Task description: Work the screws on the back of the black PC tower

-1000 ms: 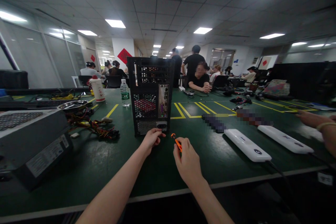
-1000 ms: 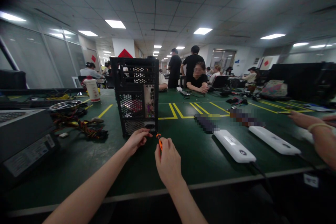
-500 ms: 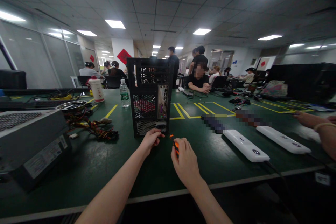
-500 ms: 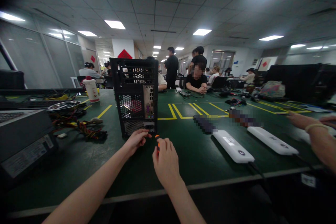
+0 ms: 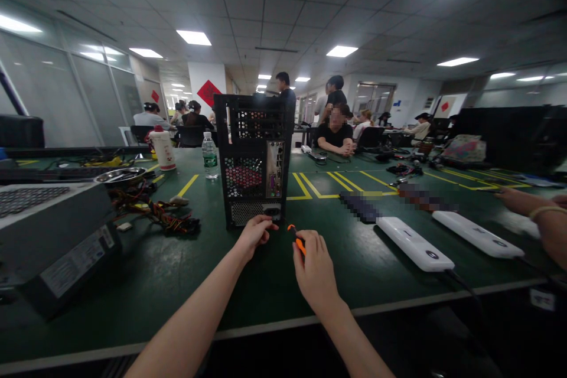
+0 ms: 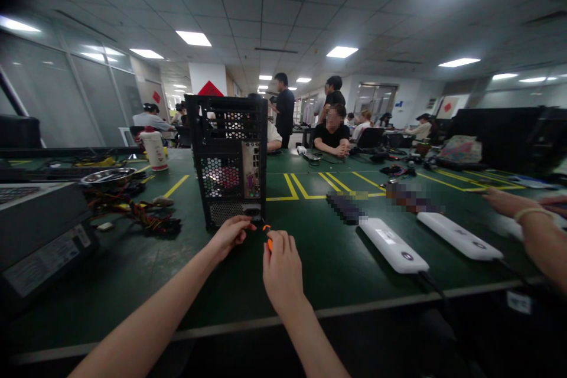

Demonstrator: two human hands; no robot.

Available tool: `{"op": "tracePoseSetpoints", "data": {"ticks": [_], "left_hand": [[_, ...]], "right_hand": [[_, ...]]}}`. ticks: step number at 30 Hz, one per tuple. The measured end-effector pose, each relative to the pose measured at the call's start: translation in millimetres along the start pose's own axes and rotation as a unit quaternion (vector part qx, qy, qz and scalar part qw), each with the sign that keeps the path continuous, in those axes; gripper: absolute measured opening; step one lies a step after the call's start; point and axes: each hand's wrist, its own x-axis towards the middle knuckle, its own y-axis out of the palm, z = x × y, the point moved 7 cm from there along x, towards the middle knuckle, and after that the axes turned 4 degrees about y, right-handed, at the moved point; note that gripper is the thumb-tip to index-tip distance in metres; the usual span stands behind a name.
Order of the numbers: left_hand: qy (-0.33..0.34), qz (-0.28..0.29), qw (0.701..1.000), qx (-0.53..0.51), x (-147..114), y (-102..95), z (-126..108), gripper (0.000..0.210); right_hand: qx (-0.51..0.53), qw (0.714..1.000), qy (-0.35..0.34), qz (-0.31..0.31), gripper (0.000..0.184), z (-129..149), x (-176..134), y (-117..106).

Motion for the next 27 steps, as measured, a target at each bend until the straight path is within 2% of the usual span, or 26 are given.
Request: {"op": "tracePoseSetpoints", "data": {"ticks": [6, 9, 13, 21, 23, 27], "left_hand": [[0.005, 0.002, 1.0, 0.006, 1.1, -0.1, 0.6, 0.024], [0.003, 0.002, 1.0, 0.006, 1.8, -0.8, 1.9, 0.025], [0.006, 0.002, 1.0, 0.002, 2.3, -1.3, 2.2, 0.027], [0.003, -0.002, 1.0, 0.002, 3.3, -1.5, 3.5, 0.025], [0.004, -0.001, 1.0, 0.002, 3.6, -1.7, 4.0, 0.025], [0.007, 0.001, 1.0, 0.005, 3.8, -2.6, 4.7, 0.027]], "right_hand": [[-0.003, 0.999, -0.038, 0.001, 0.015, 5.1, -0.6, -2.3], [-0.003, 1.0, -0.004, 0.006, 0.012, 1.3, 0.5, -1.3], [0.015, 0.999, 0.041, 0.027, 0.017, -5.2, 0.4, 3.1], [-0.017, 0.999, -0.025, 0.029, 0.02, 3.3, -0.9, 3.7], [-0.015, 0.999, -0.014, 0.026, 0.018, 1.6, -0.9, 3.4], [-0.029, 0.998, 0.058, 0.019, 0.019, -8.8, -0.7, 2.7]]}}
